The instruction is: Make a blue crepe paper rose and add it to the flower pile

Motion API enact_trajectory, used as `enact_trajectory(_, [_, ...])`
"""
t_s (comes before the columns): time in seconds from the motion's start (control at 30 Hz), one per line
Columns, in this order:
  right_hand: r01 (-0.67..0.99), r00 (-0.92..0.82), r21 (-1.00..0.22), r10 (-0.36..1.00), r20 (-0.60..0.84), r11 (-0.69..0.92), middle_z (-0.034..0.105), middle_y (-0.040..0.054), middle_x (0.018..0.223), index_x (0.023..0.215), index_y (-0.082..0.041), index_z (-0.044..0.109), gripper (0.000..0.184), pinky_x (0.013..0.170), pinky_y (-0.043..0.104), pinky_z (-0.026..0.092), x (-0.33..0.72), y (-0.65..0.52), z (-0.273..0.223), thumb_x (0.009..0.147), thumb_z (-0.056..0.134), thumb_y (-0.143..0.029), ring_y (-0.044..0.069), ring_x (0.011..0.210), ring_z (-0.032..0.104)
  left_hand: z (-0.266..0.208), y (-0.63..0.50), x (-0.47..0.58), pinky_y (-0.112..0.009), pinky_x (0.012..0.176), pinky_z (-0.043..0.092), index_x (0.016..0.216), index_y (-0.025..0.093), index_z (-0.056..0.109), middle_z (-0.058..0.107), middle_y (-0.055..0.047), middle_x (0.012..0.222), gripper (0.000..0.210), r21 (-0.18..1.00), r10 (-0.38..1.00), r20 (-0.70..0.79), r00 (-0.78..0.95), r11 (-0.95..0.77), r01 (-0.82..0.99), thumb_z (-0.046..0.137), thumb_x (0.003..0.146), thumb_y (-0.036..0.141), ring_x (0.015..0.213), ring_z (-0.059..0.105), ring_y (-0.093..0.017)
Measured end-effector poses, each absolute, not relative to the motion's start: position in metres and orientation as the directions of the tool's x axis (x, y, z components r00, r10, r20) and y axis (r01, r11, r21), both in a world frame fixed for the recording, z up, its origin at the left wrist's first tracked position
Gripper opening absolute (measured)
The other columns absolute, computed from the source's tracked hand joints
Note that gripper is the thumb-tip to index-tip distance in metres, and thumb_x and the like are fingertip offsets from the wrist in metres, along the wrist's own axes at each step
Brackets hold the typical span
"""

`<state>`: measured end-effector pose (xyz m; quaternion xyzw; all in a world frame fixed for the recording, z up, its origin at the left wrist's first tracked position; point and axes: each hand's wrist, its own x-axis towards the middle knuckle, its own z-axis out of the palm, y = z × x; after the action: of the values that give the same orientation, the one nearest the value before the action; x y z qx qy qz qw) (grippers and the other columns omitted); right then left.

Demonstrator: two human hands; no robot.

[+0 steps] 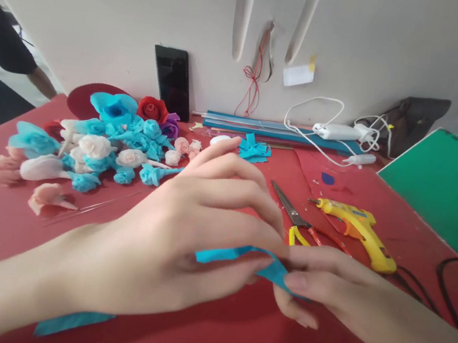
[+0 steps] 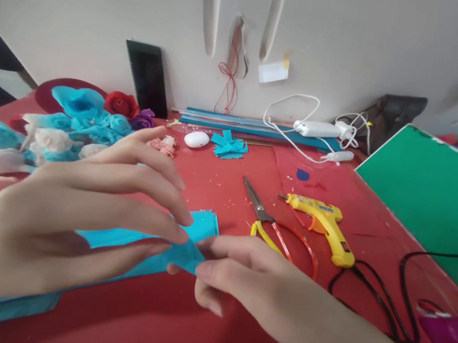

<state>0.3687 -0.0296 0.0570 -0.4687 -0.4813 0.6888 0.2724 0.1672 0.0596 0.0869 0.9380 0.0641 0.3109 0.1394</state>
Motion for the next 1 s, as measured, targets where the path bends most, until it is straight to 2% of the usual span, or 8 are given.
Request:
enact_trajectory(0.13, [0.050, -0.480, -0.910, 0.790, -0.383, -0.411, 0.047, -0.0054, 0.062, 0.079, -0.015, 0.058, 0.023, 0.064, 0.023, 0.031, 0.367, -0.028, 0.056, 0.094, 0.049, -0.031, 0.006, 0.056, 0.038, 0.088, 0.061, 0.164, -0.040, 0.114, 0.018, 0.089, 0.021, 0.067, 0.068, 0.004, 0.091, 0.018, 0.236, 0.114, 0.477, 0.871, -0.972, -0.002, 0.052, 0.086, 0.011, 0.092, 0.055, -0.013])
enact_trajectory(0.33, [-0.018, -0.558, -0.878, 0.733, -0.388, -0.478, 0.050, -0.0032, 0.061, 0.084, -0.011, 0.062, 0.024, 0.057, 0.019, 0.033, 0.368, -0.022, 0.049, 0.093, 0.049, -0.030, 0.005, 0.054, 0.042, 0.088, 0.061, 0.162, -0.042, 0.117, 0.011, 0.087, 0.022, 0.068, 0.068, 0.006, 0.087, 0.019, 0.165, 0.028, 0.416, 0.909, -0.985, -0.045, 0.053, 0.087, 0.011, 0.091, 0.053, -0.013])
enact_trajectory(0.37, [-0.030, -0.579, -0.871, 0.718, -0.385, -0.491, 0.050, -0.0030, 0.060, 0.083, -0.011, 0.062, 0.024, 0.056, 0.018, 0.033, 0.368, -0.021, 0.047, 0.093, 0.048, -0.029, 0.005, 0.053, 0.042, 0.088, 0.061, 0.163, -0.040, 0.116, 0.012, 0.086, 0.022, 0.069, 0.068, 0.005, 0.086, 0.020, 0.159, 0.014, 0.399, 0.917, -0.986, -0.055, 0.051, 0.088, 0.011, 0.090, 0.052, -0.013])
enact_trajectory(0.43, [-0.027, -0.621, -0.853, 0.678, -0.394, -0.521, 0.048, -0.0029, 0.054, 0.081, -0.010, 0.062, 0.025, 0.053, 0.017, 0.033, 0.369, -0.019, 0.044, 0.092, 0.047, -0.027, 0.005, 0.049, 0.041, 0.087, 0.060, 0.165, -0.034, 0.111, 0.023, 0.084, 0.019, 0.069, 0.066, 0.003, 0.085, 0.025, 0.160, -0.004, 0.338, 0.941, -0.985, -0.061, 0.046, 0.091, 0.013, 0.089, 0.051, -0.013])
enact_trajectory(0.53, [-0.004, -0.678, -0.827, 0.609, -0.411, -0.563, 0.045, -0.0033, 0.047, 0.080, -0.009, 0.063, 0.027, 0.047, 0.017, 0.031, 0.371, -0.016, 0.037, 0.090, 0.044, -0.026, 0.005, 0.041, 0.037, 0.085, 0.060, 0.169, -0.029, 0.094, 0.038, 0.079, 0.017, 0.069, 0.063, -0.001, 0.081, 0.033, 0.182, -0.023, 0.238, 0.971, -0.981, -0.068, 0.040, 0.093, 0.013, 0.082, 0.050, -0.014])
enact_trajectory(0.67, [-0.006, -0.726, -0.820, 0.566, -0.391, -0.573, 0.043, -0.0042, 0.046, 0.087, -0.007, 0.066, 0.030, 0.045, 0.018, 0.031, 0.371, -0.013, 0.034, 0.091, 0.042, -0.024, 0.004, 0.036, 0.032, 0.084, 0.060, 0.169, -0.032, 0.095, 0.039, 0.077, 0.017, 0.068, 0.062, -0.001, 0.077, 0.035, 0.199, -0.048, 0.209, 0.977, -0.976, -0.090, 0.038, 0.094, 0.015, 0.074, 0.051, -0.013])
enact_trajectory(0.77, [0.036, -0.721, -0.836, 0.564, -0.402, -0.548, 0.045, -0.0042, 0.050, 0.087, -0.007, 0.065, 0.030, 0.050, 0.018, 0.033, 0.369, -0.013, 0.037, 0.091, 0.043, -0.026, 0.004, 0.040, 0.035, 0.083, 0.059, 0.168, -0.035, 0.100, 0.038, 0.080, 0.021, 0.068, 0.063, 0.000, 0.076, 0.034, 0.186, -0.044, 0.196, 0.980, -0.979, -0.082, 0.037, 0.094, 0.016, 0.074, 0.053, -0.014])
enact_trajectory(1.0, [0.090, -0.718, -0.842, 0.551, -0.425, -0.531, 0.046, -0.0043, 0.054, 0.081, -0.010, 0.057, 0.025, 0.056, 0.019, 0.034, 0.370, -0.016, 0.040, 0.092, 0.043, -0.028, 0.005, 0.046, 0.040, 0.084, 0.059, 0.169, -0.036, 0.098, 0.042, 0.077, 0.022, 0.067, 0.063, 0.000, 0.075, 0.032, 0.219, -0.050, 0.170, 0.984, -0.972, -0.088, 0.041, 0.092, 0.013, 0.072, 0.055, -0.014])
